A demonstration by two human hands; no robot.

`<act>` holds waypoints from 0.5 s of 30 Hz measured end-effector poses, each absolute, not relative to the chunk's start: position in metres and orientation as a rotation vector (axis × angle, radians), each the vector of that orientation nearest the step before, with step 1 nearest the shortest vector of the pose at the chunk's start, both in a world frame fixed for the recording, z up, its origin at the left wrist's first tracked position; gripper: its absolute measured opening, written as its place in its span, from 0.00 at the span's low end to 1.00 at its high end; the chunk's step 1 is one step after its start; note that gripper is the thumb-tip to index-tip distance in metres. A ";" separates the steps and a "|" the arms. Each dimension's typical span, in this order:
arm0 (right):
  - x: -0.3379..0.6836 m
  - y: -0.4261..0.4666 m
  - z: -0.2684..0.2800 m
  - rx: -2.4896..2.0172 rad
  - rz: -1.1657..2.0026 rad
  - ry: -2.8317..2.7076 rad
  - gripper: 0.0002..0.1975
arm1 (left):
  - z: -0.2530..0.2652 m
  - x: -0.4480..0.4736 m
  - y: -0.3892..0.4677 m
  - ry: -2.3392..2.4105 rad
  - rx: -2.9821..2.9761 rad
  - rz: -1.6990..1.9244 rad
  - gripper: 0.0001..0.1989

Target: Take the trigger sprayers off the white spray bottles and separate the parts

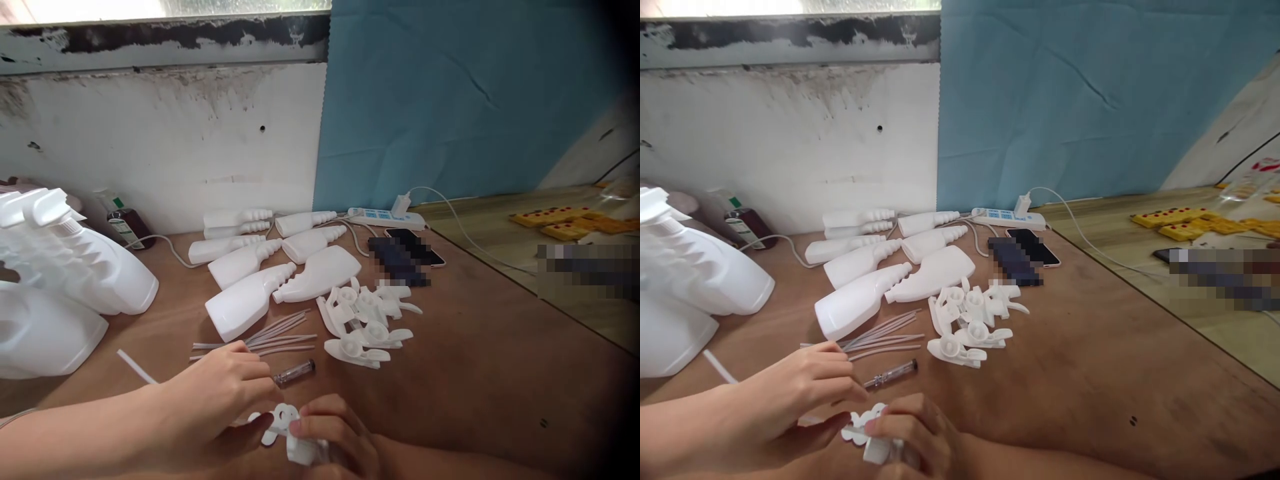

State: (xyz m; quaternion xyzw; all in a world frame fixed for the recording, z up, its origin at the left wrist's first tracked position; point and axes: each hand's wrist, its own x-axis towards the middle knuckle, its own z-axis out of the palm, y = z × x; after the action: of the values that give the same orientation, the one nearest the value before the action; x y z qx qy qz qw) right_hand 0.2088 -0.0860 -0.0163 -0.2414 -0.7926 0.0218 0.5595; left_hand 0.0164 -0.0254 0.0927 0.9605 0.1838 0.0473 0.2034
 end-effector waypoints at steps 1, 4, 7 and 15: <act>0.209 -0.085 -0.011 -0.535 0.029 -1.880 0.18 | 0.089 0.014 -0.026 0.506 2.690 0.166 0.07; 0.210 -0.078 -0.002 -0.481 -0.004 -1.924 0.17 | 0.079 0.013 -0.024 0.411 2.798 0.364 0.05; 0.212 -0.073 -0.002 -0.495 0.047 -1.937 0.14 | 0.073 0.017 -0.023 0.327 2.947 0.606 0.10; 0.217 -0.074 -0.025 -0.531 0.078 -1.980 0.16 | 0.051 0.021 -0.036 0.471 3.132 0.867 0.16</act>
State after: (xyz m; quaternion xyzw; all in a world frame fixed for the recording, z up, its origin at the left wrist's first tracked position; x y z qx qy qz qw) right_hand 0.2170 -0.0737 -0.0249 -0.2213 -0.8253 0.0324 0.5185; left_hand 0.0211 -0.0364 0.0513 0.9514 0.1431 0.2633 -0.0711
